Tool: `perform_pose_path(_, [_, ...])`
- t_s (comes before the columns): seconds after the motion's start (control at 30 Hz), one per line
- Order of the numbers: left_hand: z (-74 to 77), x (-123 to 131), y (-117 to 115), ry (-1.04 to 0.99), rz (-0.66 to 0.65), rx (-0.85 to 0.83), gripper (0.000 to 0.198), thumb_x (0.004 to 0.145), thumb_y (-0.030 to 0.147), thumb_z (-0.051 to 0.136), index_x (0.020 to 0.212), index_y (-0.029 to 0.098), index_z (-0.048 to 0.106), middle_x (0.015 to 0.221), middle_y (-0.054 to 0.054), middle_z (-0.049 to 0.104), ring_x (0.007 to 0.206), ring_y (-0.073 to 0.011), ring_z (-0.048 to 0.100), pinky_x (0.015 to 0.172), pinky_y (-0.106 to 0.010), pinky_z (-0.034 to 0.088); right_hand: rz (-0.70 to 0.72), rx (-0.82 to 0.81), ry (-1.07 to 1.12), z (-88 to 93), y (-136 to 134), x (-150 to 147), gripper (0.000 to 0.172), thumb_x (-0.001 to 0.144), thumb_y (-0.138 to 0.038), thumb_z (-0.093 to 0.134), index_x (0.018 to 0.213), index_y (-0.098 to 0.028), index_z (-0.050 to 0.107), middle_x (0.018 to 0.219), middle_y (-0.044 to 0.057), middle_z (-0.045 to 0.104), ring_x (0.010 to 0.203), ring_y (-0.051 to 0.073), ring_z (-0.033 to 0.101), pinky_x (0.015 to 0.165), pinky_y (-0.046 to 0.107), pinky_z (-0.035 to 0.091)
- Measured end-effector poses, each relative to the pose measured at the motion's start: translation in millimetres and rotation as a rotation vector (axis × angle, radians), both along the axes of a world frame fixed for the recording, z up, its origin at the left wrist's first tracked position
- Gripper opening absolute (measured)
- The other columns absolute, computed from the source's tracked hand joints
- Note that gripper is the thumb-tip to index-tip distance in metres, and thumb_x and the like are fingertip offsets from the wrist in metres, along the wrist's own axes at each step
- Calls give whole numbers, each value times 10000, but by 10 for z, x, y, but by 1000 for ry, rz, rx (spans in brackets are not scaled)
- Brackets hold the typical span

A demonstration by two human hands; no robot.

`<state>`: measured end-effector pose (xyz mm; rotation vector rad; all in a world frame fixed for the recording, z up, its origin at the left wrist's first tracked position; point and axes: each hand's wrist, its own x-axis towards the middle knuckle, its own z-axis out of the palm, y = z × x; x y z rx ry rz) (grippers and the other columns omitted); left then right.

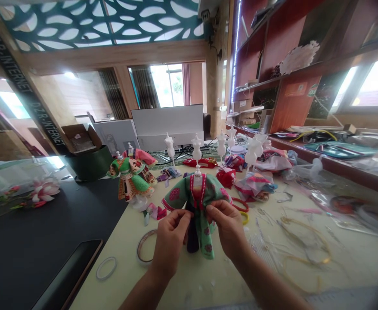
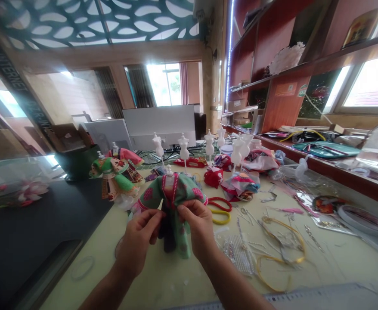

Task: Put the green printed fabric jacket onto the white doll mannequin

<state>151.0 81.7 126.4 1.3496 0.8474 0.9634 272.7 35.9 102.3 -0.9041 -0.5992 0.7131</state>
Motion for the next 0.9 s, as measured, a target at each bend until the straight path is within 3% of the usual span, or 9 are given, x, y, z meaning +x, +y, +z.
perform_pose_path(0.17, [6, 18, 54, -171, -89, -270, 253, 655, 342, 701, 765, 125, 630, 449, 86, 385, 404, -37, 308, 384, -156, 226, 4, 5, -5, -7, -4, 8, 181, 634, -308, 750, 617, -188, 616, 500, -30, 543, 502, 106, 443, 516, 246, 325])
perform_pose_path(0.33, [51, 85, 80, -332, -197, -517, 300, 639, 266, 746, 594, 151, 473, 436, 96, 358, 382, -19, 282, 373, -145, 199, 3, 4, -11, -14, -2, 2, 179, 629, -305, 754, 621, -188, 618, 502, -31, 546, 505, 104, 445, 519, 244, 325])
perform_pose_path(0.5, [54, 143, 85, -397, -215, -588, 392, 639, 250, 750, 571, 172, 372, 439, 101, 348, 379, -14, 274, 365, -138, 198, -4, 1, -12, -7, -1, -3, 173, 633, -297, 751, 615, -188, 617, 504, -30, 546, 508, 105, 447, 527, 246, 331])
perform_pose_path(0.9, [91, 96, 21, -456, -242, -612, 400, 601, 215, 784, 577, 165, 388, 457, 95, 363, 390, -12, 277, 365, -140, 212, -32, -1, -62, 24, -1, -20, 185, 624, -312, 752, 618, -182, 622, 508, -32, 539, 513, 104, 450, 515, 234, 340])
